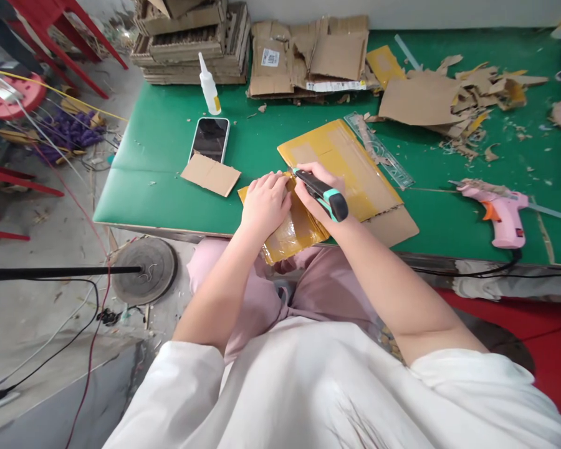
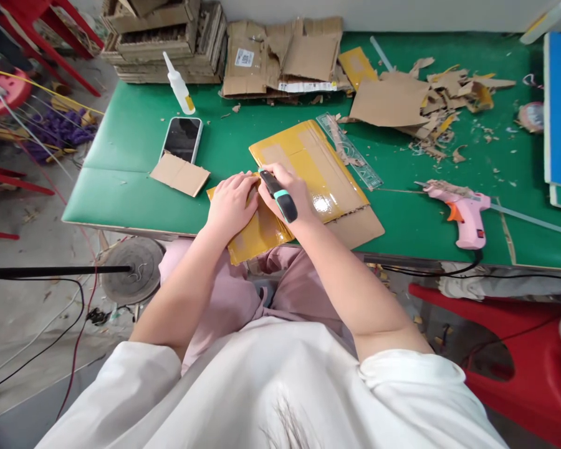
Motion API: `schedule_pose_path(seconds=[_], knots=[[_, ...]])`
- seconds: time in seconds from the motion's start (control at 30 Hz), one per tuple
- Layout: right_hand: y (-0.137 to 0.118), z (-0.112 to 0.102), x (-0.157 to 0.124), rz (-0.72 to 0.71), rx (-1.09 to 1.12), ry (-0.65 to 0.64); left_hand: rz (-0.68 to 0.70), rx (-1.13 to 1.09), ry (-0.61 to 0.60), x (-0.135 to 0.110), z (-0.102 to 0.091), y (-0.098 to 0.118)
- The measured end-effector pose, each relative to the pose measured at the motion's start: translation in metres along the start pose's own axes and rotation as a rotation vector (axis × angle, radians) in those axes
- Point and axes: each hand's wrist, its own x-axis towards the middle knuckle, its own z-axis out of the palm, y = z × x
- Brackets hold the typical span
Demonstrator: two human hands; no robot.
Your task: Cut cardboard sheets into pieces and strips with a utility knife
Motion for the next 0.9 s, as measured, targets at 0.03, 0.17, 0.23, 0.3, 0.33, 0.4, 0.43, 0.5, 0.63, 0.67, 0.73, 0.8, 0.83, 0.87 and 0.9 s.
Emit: schedule_pose_path(seconds=[0.03,0.17,0.23,0.3,0.33,0.4,0.43,0.5,0.63,0.67,0.73,0.8,0.83,0.87,0.9], knots=[[0.000,0.000,-0.001,-0.010,-0.019,0.003,-0.005,0.002,-0.002,0.000,0.000,0.000],[0.000,-0.001,-0.010,-0.018,-0.058,0.018,-0.017,-0.006,-0.016,0.000,0.000,0.001],[-0.001,-0.003,-0.017,-0.020,-0.069,0.023,-0.021,-0.021,-0.011,0.000,0.000,0.001],[-0.002,-0.007,-0.025,-0.017,-0.072,0.027,-0.026,-0.035,-0.006,0.001,0.000,0.001],[-0.003,-0.010,-0.029,-0.014,-0.072,0.028,-0.028,-0.040,-0.006,0.001,0.000,0.001],[-0.005,-0.014,-0.037,-0.008,-0.066,0.033,-0.032,-0.045,-0.011,0.001,0.000,0.001],[-0.005,-0.017,-0.041,-0.008,-0.062,0.035,-0.033,-0.045,-0.013,0.001,0.000,0.001],[-0.006,-0.021,-0.048,-0.014,-0.058,0.039,-0.035,-0.042,-0.018,0.001,0.000,0.001],[-0.007,-0.029,-0.059,-0.074,-0.082,0.039,-0.031,-0.035,-0.016,0.001,-0.001,0.001],[-0.009,-0.031,-0.062,-0.082,-0.089,0.045,-0.031,-0.034,-0.014,0.001,0.000,0.001],[-0.014,-0.037,-0.068,-0.056,-0.090,0.055,-0.033,-0.034,-0.012,0.002,0.000,0.001],[-0.021,-0.044,-0.078,-0.001,-0.094,0.069,-0.036,-0.037,-0.014,0.002,0.000,0.001],[-0.024,-0.048,-0.083,0.018,-0.101,0.077,-0.037,-0.039,-0.015,0.002,0.000,0.001],[-0.026,-0.052,-0.089,0.029,-0.111,0.084,-0.039,-0.041,-0.014,0.002,0.000,0.001],[-0.028,-0.056,-0.096,0.031,-0.120,0.095,-0.040,-0.042,-0.013,0.002,0.001,0.000]])
